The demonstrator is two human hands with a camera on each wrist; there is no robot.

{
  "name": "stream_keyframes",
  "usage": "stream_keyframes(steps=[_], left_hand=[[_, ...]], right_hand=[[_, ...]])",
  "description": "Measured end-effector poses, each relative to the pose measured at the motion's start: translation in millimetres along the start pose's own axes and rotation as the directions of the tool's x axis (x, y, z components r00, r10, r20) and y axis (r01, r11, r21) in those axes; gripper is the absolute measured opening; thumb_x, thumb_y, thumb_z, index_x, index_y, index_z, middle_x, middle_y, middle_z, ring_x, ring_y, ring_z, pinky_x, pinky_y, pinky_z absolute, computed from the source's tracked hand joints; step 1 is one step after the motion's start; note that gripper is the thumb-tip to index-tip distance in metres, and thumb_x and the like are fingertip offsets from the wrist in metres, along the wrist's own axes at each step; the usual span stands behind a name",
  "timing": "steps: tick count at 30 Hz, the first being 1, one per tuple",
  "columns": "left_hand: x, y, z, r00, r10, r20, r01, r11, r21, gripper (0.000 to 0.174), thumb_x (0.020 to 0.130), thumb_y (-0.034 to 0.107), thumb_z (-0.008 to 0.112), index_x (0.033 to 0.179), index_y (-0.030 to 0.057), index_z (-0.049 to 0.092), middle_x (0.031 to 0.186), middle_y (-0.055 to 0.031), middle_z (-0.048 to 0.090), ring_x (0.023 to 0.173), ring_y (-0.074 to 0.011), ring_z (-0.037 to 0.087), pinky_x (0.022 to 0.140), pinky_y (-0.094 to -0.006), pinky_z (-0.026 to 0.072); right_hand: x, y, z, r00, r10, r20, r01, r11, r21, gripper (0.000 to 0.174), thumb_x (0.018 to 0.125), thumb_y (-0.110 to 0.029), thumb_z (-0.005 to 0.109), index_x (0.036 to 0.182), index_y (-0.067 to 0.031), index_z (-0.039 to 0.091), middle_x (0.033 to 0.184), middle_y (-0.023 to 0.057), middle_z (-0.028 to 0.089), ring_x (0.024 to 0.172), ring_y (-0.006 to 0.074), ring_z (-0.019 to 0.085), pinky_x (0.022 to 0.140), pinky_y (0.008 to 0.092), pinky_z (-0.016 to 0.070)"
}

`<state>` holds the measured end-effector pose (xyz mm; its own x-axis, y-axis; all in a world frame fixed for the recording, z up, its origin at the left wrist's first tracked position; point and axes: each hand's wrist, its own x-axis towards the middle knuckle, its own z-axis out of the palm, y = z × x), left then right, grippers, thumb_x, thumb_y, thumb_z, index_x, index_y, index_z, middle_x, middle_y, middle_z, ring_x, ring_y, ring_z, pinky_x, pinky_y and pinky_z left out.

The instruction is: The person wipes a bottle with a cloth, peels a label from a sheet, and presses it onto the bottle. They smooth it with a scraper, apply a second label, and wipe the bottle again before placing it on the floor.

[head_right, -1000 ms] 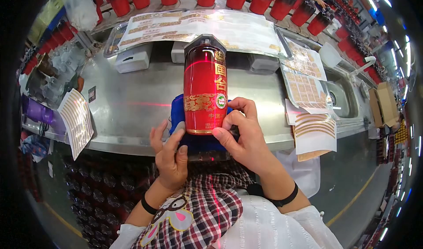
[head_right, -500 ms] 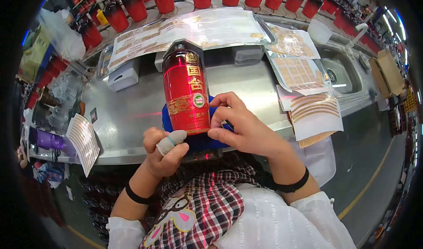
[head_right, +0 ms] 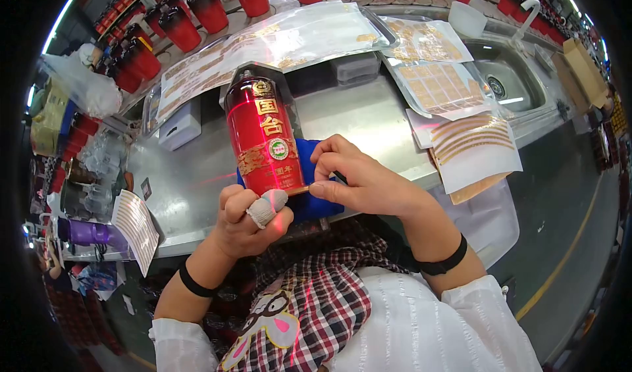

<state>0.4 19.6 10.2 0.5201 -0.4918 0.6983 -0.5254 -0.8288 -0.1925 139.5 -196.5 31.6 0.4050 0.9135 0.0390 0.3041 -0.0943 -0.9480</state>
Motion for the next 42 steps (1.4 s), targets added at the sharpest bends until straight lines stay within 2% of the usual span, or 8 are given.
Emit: stream_keyframes(steps=[6,12,18,24,30,36,39,42], left_hand=[[-12.0,2.6,6.9,0.995,-0.079,-0.059,0.068,0.982,-0.175,0.022,0.062,0.012,0.074,0.080,0.0198,0.064,0.114,0.0016,0.060,0.097,-0.0220,0.046,0.068,-0.0347,0.0431],[5.4,0.3,4.0,0.999,0.035,0.020,-0.034,0.999,-0.016,0.021,0.066,0.009,0.077,0.081,0.0195,0.066,0.116,0.0013,0.060,0.092,-0.0189,0.049,0.065,-0.0323,0.0441],[-11.2,-1.1,9.0,0.995,-0.093,-0.045,0.081,0.973,-0.217,0.022,0.066,0.010,0.076,0.084,0.0197,0.068,0.116,0.0011,0.060,0.094,-0.0197,0.050,0.068,-0.0353,0.0458],[3.5,1.1,2.2,0.999,-0.026,0.042,0.029,0.995,-0.095,0.026,0.063,0.007,0.079,0.084,0.0157,0.068,0.118,-0.0013,0.060,0.091,-0.0211,0.052,0.066,-0.0354,0.0446],[-16.5,3.6,7.2,0.990,-0.140,-0.009,0.136,0.975,-0.176,0.027,0.061,0.008,0.079,0.084,0.0170,0.068,0.117,0.0010,0.060,0.093,-0.0210,0.051,0.069,-0.0358,0.0455],[4.5,0.5,2.6,0.998,0.018,0.053,-0.015,0.997,-0.069,0.027,0.063,0.007,0.079,0.086,0.0155,0.068,0.116,-0.0024,0.060,0.091,-0.0207,0.050,0.067,-0.0348,0.0438],[-17.0,2.6,13.6,0.978,-0.206,-0.024,0.195,0.952,-0.237,0.028,0.062,0.008,0.080,0.086,0.0160,0.069,0.117,-0.0013,0.060,0.093,-0.0204,0.050,0.068,-0.0354,0.0448],[-13.4,2.6,7.0,0.995,-0.099,-0.025,0.093,0.981,-0.169,0.028,0.063,0.009,0.080,0.088,0.0147,0.069,0.120,-0.0010,0.058,0.094,-0.0208,0.050,0.069,-0.0354,0.0453]], right_hand=[[0.7,6.7,-0.1,0.999,-0.015,-0.030,0.014,1.000,-0.019,0.022,0.092,-0.025,0.066,0.085,-0.0058,0.058,0.115,0.0098,0.045,0.110,0.0190,0.044,0.097,0.0327,0.0361],[-1.0,13.6,-1.7,0.998,-0.013,-0.068,0.011,1.000,-0.024,0.024,0.090,-0.026,0.069,0.085,-0.0041,0.060,0.112,0.0117,0.050,0.107,0.0243,0.049,0.094,0.0340,0.0412],[-1.1,13.9,-3.7,0.998,-0.015,-0.060,0.014,1.000,-0.022,0.025,0.090,-0.027,0.068,0.085,-0.0035,0.060,0.111,0.0128,0.051,0.107,0.0257,0.050,0.094,0.0346,0.0416],[0.4,14.8,-3.8,0.999,-0.009,-0.041,0.009,1.000,-0.024,0.027,0.090,-0.029,0.068,0.087,-0.0027,0.061,0.111,0.0132,0.051,0.108,0.0264,0.050,0.094,0.0346,0.0418],[-0.8,16.3,-4.3,0.998,-0.011,-0.060,0.010,1.000,-0.023,0.028,0.090,-0.029,0.069,0.086,-0.0027,0.061,0.109,0.0133,0.052,0.108,0.0268,0.050,0.094,0.0347,0.0414],[1.5,17.8,-4.8,0.999,-0.023,-0.031,0.022,0.999,-0.037,0.029,0.090,-0.030,0.068,0.087,-0.0023,0.060,0.108,0.0138,0.052,0.107,0.0278,0.050,0.094,0.0355,0.0410],[-0.2,19.7,-3.5,0.998,-0.036,-0.056,0.035,0.999,-0.025,0.029,0.090,-0.030,0.068,0.088,-0.0021,0.060,0.107,0.0137,0.052,0.107,0.0279,0.051,0.094,0.0355,0.0412],[-0.6,22.5,-2.2,0.997,-0.040,-0.065,0.038,0.999,-0.036,0.029,0.090,-0.030,0.069,0.088,-0.0023,0.060,0.107,0.0136,0.052,0.106,0.0279,0.051,0.093,0.0356,0.0417]])
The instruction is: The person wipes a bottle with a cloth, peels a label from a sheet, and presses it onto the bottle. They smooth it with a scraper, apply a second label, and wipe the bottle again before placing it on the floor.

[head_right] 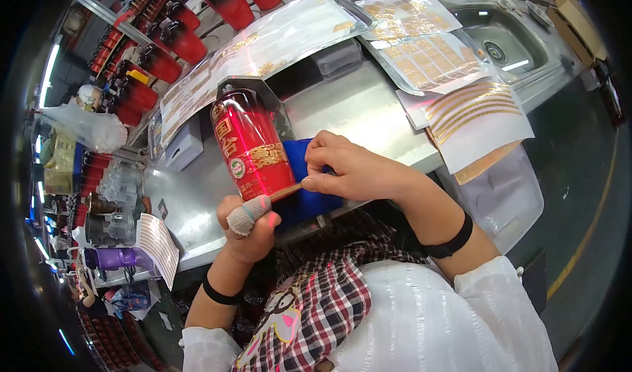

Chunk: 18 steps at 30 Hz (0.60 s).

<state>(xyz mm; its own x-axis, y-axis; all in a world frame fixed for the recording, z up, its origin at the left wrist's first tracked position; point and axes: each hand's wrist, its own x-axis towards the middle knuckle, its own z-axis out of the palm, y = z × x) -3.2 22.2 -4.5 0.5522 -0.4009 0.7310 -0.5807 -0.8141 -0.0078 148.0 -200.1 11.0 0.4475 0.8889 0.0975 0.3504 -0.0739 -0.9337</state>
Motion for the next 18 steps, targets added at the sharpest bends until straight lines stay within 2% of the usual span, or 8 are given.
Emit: stream_keyframes(steps=[3,6,8,10,12,15,18], left_hand=[[7.6,1.6,-0.4,0.998,0.044,0.044,-0.049,0.994,0.102,0.028,0.064,0.007,0.079,0.089,0.0138,0.070,0.121,-0.0037,0.057,0.092,-0.0208,0.049,0.067,-0.0351,0.0436],[15.4,-0.8,-3.0,0.992,0.080,0.094,-0.085,0.995,0.056,0.028,0.065,0.006,0.079,0.091,0.0140,0.070,0.117,-0.0038,0.059,0.092,-0.0211,0.049,0.067,-0.0361,0.0432],[-7.1,1.5,4.1,0.997,-0.072,0.029,0.072,0.997,-0.009,0.027,0.065,0.007,0.078,0.089,0.0166,0.070,0.116,-0.0016,0.060,0.094,-0.0210,0.049,0.069,-0.0369,0.0446],[-9.7,2.0,5.8,0.995,-0.104,0.003,0.104,0.994,-0.029,0.028,0.064,0.008,0.076,0.089,0.0179,0.070,0.116,-0.0004,0.060,0.094,-0.0209,0.050,0.071,-0.0372,0.0454],[-2.9,2.5,1.6,1.000,-0.025,-0.001,0.025,1.000,0.017,0.028,0.064,0.008,0.076,0.090,0.0177,0.070,0.116,-0.0001,0.059,0.094,-0.0210,0.050,0.072,-0.0371,0.0455],[17.8,2.9,-6.0,0.992,0.045,0.118,-0.055,0.995,0.084,0.030,0.064,0.005,0.077,0.091,0.0156,0.069,0.114,-0.0028,0.059,0.090,-0.0209,0.049,0.069,-0.0368,0.0441],[19.0,-0.9,-4.4,0.988,0.103,0.117,-0.112,0.991,0.072,0.033,0.064,0.006,0.078,0.094,0.0151,0.069,0.113,-0.0029,0.059,0.091,-0.0211,0.050,0.069,-0.0362,0.0443]], right_hand=[[1.9,-0.8,-1.0,1.000,0.015,0.021,-0.015,1.000,-0.012,0.029,0.090,-0.030,0.069,0.088,-0.0025,0.060,0.107,0.0137,0.052,0.105,0.0279,0.051,0.092,0.0356,0.0424],[3.1,-1.0,-0.7,0.999,0.018,0.027,-0.018,1.000,0.005,0.029,0.090,-0.030,0.068,0.088,-0.0026,0.060,0.107,0.0137,0.052,0.103,0.0276,0.052,0.090,0.0352,0.0430],[1.8,0.4,-0.8,1.000,0.011,0.023,-0.011,1.000,0.008,0.027,0.091,-0.028,0.068,0.086,-0.0032,0.059,0.108,0.0121,0.050,0.103,0.0244,0.050,0.090,0.0332,0.0420],[1.8,0.7,0.3,1.000,0.002,0.025,-0.001,1.000,-0.005,0.026,0.093,-0.025,0.067,0.081,-0.0044,0.056,0.110,0.0089,0.047,0.102,0.0182,0.047,0.089,0.0298,0.0394],[1.5,0.1,-0.3,0.999,0.040,0.029,-0.041,0.999,0.013,0.026,0.093,-0.025,0.067,0.081,-0.0045,0.056,0.110,0.0088,0.048,0.102,0.0180,0.047,0.089,0.0296,0.0395],[4.4,-2.6,-0.6,0.997,0.053,0.055,-0.053,0.999,0.008,0.026,0.093,-0.026,0.067,0.082,-0.0043,0.056,0.110,0.0088,0.048,0.104,0.0182,0.047,0.090,0.0297,0.0395],[3.8,-4.4,-0.5,0.997,0.058,0.057,-0.058,0.998,0.006,0.027,0.093,-0.026,0.067,0.082,-0.0040,0.056,0.110,0.0090,0.048,0.104,0.0184,0.047,0.091,0.0300,0.0396]])
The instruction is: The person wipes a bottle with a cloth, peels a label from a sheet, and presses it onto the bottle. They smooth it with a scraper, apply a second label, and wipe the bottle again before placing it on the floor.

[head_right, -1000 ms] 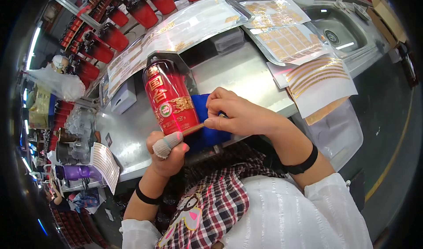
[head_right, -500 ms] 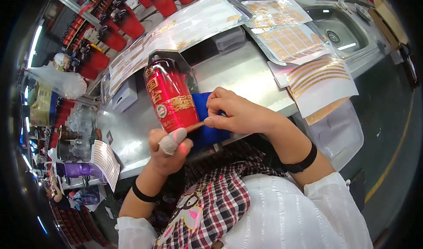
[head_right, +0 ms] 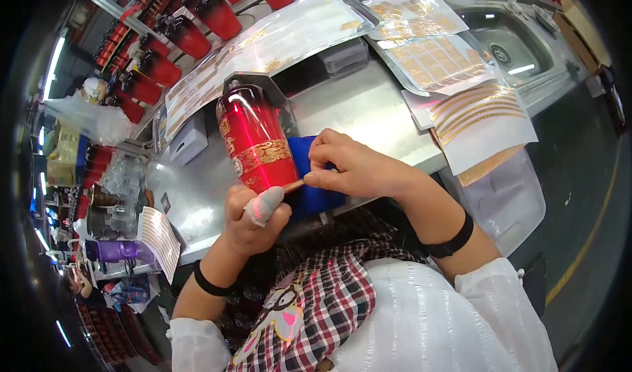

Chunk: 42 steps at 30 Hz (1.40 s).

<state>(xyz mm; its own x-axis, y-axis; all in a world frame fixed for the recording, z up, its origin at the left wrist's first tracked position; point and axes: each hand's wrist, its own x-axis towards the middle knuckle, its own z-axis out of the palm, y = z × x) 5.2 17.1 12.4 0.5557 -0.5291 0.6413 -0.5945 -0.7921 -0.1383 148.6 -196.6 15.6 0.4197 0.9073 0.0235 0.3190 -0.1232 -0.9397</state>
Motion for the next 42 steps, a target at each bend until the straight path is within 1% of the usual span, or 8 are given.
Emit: stream_keyframes(steps=[3,9,18,24,27,33,36,42], left_hand=[[-16.0,8.2,11.3,0.963,-0.245,-0.113,0.229,0.964,-0.139,0.029,0.065,0.012,0.073,0.093,0.0176,0.069,0.115,-0.0006,0.058,0.093,-0.0209,0.049,0.071,-0.0349,0.0458],[10.8,0.9,-5.0,0.998,0.013,0.058,-0.015,0.999,0.030,0.033,0.062,0.007,0.075,0.091,0.0187,0.068,0.111,-0.0016,0.058,0.090,-0.0209,0.049,0.067,-0.0348,0.0444],[-7.7,5.6,8.7,0.989,-0.090,-0.121,0.094,0.995,0.030,0.022,0.062,0.014,0.072,0.083,0.0200,0.066,0.113,0.0005,0.059,0.093,-0.0205,0.049,0.069,-0.0332,0.0444],[15.4,1.2,-5.5,0.997,0.023,0.074,-0.026,0.999,0.045,0.030,0.060,0.007,0.078,0.086,0.0180,0.069,0.108,-0.0006,0.058,0.089,-0.0206,0.050,0.069,-0.0336,0.0443],[0.1,1.8,3.1,0.991,-0.117,-0.068,0.111,0.990,-0.085,0.031,0.061,0.008,0.078,0.089,0.0173,0.069,0.108,-0.0011,0.058,0.088,-0.0212,0.051,0.068,-0.0341,0.0441],[-22.5,5.8,7.4,0.972,-0.224,-0.069,0.218,0.972,-0.083,0.029,0.063,0.007,0.080,0.089,0.0156,0.069,0.110,-0.0010,0.058,0.089,-0.0223,0.051,0.068,-0.0354,0.0439],[-10.7,1.1,2.1,0.997,-0.074,-0.035,0.074,0.997,0.004,0.029,0.064,0.006,0.079,0.089,0.0164,0.069,0.111,-0.0009,0.058,0.092,-0.0221,0.050,0.069,-0.0355,0.0440],[0.2,-0.5,-0.6,0.999,-0.030,0.026,0.031,0.999,-0.020,0.028,0.064,0.006,0.079,0.087,0.0166,0.068,0.116,0.0000,0.058,0.094,-0.0215,0.050,0.070,-0.0364,0.0440]], right_hand=[[1.1,1.3,1.8,1.000,-0.005,-0.025,0.005,1.000,0.009,0.027,0.093,-0.026,0.067,0.082,-0.0038,0.056,0.110,0.0091,0.048,0.103,0.0183,0.047,0.091,0.0301,0.0398],[3.0,2.2,1.2,1.000,-0.001,-0.013,0.000,0.999,-0.032,0.028,0.093,-0.027,0.067,0.082,-0.0035,0.056,0.109,0.0092,0.049,0.103,0.0195,0.048,0.091,0.0312,0.0403],[3.4,2.2,2.3,1.000,-0.007,-0.031,0.005,0.998,-0.068,0.027,0.093,-0.027,0.066,0.087,-0.0022,0.059,0.109,0.0096,0.050,0.103,0.0210,0.049,0.091,0.0315,0.0405],[4.2,1.4,2.5,1.000,-0.007,-0.011,0.006,0.999,-0.042,0.027,0.093,-0.027,0.066,0.086,-0.0025,0.058,0.109,0.0103,0.049,0.104,0.0226,0.048,0.092,0.0327,0.0399],[3.1,5.3,3.5,0.999,-0.048,-0.021,0.047,0.998,-0.052,0.027,0.093,-0.028,0.066,0.084,-0.0036,0.057,0.109,0.0104,0.049,0.105,0.0228,0.048,0.093,0.0330,0.0395],[1.5,2.6,2.0,0.995,-0.098,-0.034,0.096,0.994,-0.046,0.027,0.092,-0.030,0.066,0.088,-0.0035,0.060,0.106,0.0122,0.051,0.105,0.0268,0.049,0.093,0.0350,0.0408],[0.5,3.7,2.0,0.995,-0.093,-0.038,0.092,0.995,-0.028,0.028,0.091,-0.030,0.067,0.091,-0.0033,0.061,0.104,0.0131,0.052,0.104,0.0289,0.050,0.093,0.0359,0.0416],[0.3,1.0,1.4,0.999,-0.049,-0.012,0.048,0.999,-0.008,0.027,0.093,-0.028,0.067,0.085,-0.0030,0.057,0.108,0.0090,0.049,0.104,0.0208,0.047,0.092,0.0323,0.0394]])
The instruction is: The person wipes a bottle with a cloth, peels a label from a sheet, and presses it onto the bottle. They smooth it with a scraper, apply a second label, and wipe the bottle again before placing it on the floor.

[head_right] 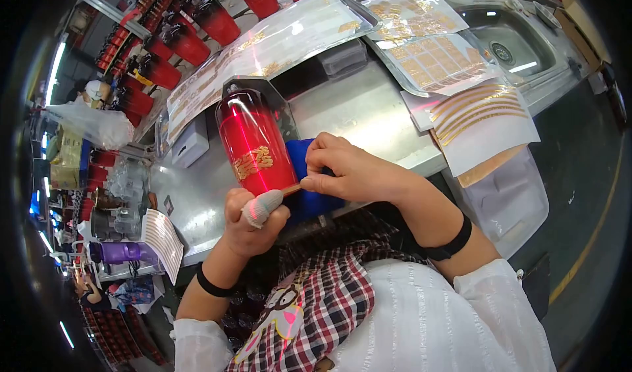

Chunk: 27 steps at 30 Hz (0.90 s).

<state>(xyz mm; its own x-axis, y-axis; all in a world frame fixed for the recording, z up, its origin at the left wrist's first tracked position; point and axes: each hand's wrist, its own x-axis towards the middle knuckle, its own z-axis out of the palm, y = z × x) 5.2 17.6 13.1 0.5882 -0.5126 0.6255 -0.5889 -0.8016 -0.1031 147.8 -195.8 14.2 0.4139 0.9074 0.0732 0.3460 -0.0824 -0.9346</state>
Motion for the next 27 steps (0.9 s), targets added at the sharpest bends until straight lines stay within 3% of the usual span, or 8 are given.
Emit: stream_keyframes(steps=[3,7,10,13,17,22,25,27], left_hand=[[-18.7,6.3,10.4,0.957,-0.251,-0.143,0.220,0.955,-0.198,0.027,0.064,0.007,0.079,0.087,0.0162,0.068,0.117,0.0013,0.058,0.093,-0.0212,0.050,0.070,-0.0369,0.0443],[-11.3,5.8,4.3,0.993,-0.064,-0.096,0.066,0.998,0.016,0.027,0.065,0.005,0.078,0.087,0.0163,0.068,0.116,0.0017,0.058,0.092,-0.0211,0.050,0.069,-0.0371,0.0445],[3.6,5.5,-1.9,1.000,-0.002,-0.015,0.003,0.998,0.066,0.028,0.064,0.004,0.078,0.087,0.0157,0.068,0.114,0.0013,0.058,0.092,-0.0218,0.050,0.068,-0.0374,0.0445],[-0.7,2.8,1.5,1.000,-0.002,-0.023,0.003,0.999,0.055,0.027,0.064,0.006,0.077,0.086,0.0166,0.068,0.113,0.0011,0.058,0.093,-0.0219,0.050,0.069,-0.0368,0.0448],[-21.7,6.6,11.2,0.979,-0.160,-0.129,0.154,0.987,-0.055,0.025,0.063,0.011,0.074,0.085,0.0186,0.068,0.114,0.0008,0.058,0.093,-0.0215,0.049,0.071,-0.0358,0.0454],[7.8,7.3,-3.3,1.000,-0.013,0.009,0.012,0.998,0.064,0.031,0.061,0.004,0.079,0.087,0.0158,0.068,0.113,-0.0006,0.057,0.090,-0.0225,0.050,0.069,-0.0364,0.0441],[6.1,4.2,0.9,1.000,0.006,-0.008,-0.005,0.998,0.059,0.031,0.061,0.004,0.079,0.087,0.0162,0.068,0.114,-0.0004,0.057,0.091,-0.0224,0.050,0.069,-0.0356,0.0440],[-12.0,4.2,5.4,0.996,-0.080,-0.045,0.081,0.996,0.028,0.027,0.062,0.008,0.076,0.086,0.0181,0.068,0.114,0.0006,0.057,0.093,-0.0216,0.049,0.070,-0.0345,0.0443]], right_hand=[[0.4,1.5,1.7,0.999,-0.030,-0.032,0.030,1.000,-0.007,0.027,0.093,-0.027,0.067,0.085,-0.0029,0.057,0.107,0.0090,0.049,0.104,0.0209,0.047,0.092,0.0327,0.0397],[2.5,4.4,3.8,0.999,-0.019,-0.034,0.017,0.998,-0.054,0.027,0.092,-0.026,0.067,0.084,-0.0028,0.057,0.107,0.0092,0.049,0.103,0.0215,0.048,0.092,0.0332,0.0399],[2.4,2.5,4.2,0.999,0.001,-0.049,-0.002,1.000,-0.016,0.029,0.090,-0.030,0.067,0.090,-0.0016,0.061,0.104,0.0150,0.052,0.103,0.0300,0.051,0.091,0.0363,0.0421],[3.5,0.7,5.2,0.999,0.003,-0.054,-0.004,1.000,-0.011,0.029,0.090,-0.030,0.067,0.089,-0.0019,0.061,0.104,0.0153,0.053,0.104,0.0312,0.051,0.092,0.0373,0.0419],[2.9,5.0,7.6,0.997,-0.039,-0.064,0.034,0.996,-0.083,0.028,0.090,-0.030,0.067,0.088,-0.0028,0.062,0.104,0.0153,0.053,0.105,0.0319,0.050,0.092,0.0380,0.0419],[5.7,6.2,8.5,0.998,-0.021,-0.067,0.015,0.997,-0.080,0.028,0.089,-0.031,0.068,0.087,-0.0036,0.062,0.104,0.0151,0.053,0.106,0.0324,0.050,0.094,0.0387,0.0410],[4.5,2.8,7.6,0.998,-0.007,-0.066,0.005,0.999,-0.041,0.028,0.089,-0.031,0.068,0.087,-0.0039,0.062,0.104,0.0152,0.053,0.106,0.0328,0.050,0.095,0.0394,0.0408],[5.5,3.0,7.4,0.997,-0.029,-0.066,0.024,0.997,-0.079,0.028,0.089,-0.031,0.068,0.087,-0.0039,0.062,0.105,0.0154,0.054,0.107,0.0329,0.050,0.095,0.0396,0.0411]])
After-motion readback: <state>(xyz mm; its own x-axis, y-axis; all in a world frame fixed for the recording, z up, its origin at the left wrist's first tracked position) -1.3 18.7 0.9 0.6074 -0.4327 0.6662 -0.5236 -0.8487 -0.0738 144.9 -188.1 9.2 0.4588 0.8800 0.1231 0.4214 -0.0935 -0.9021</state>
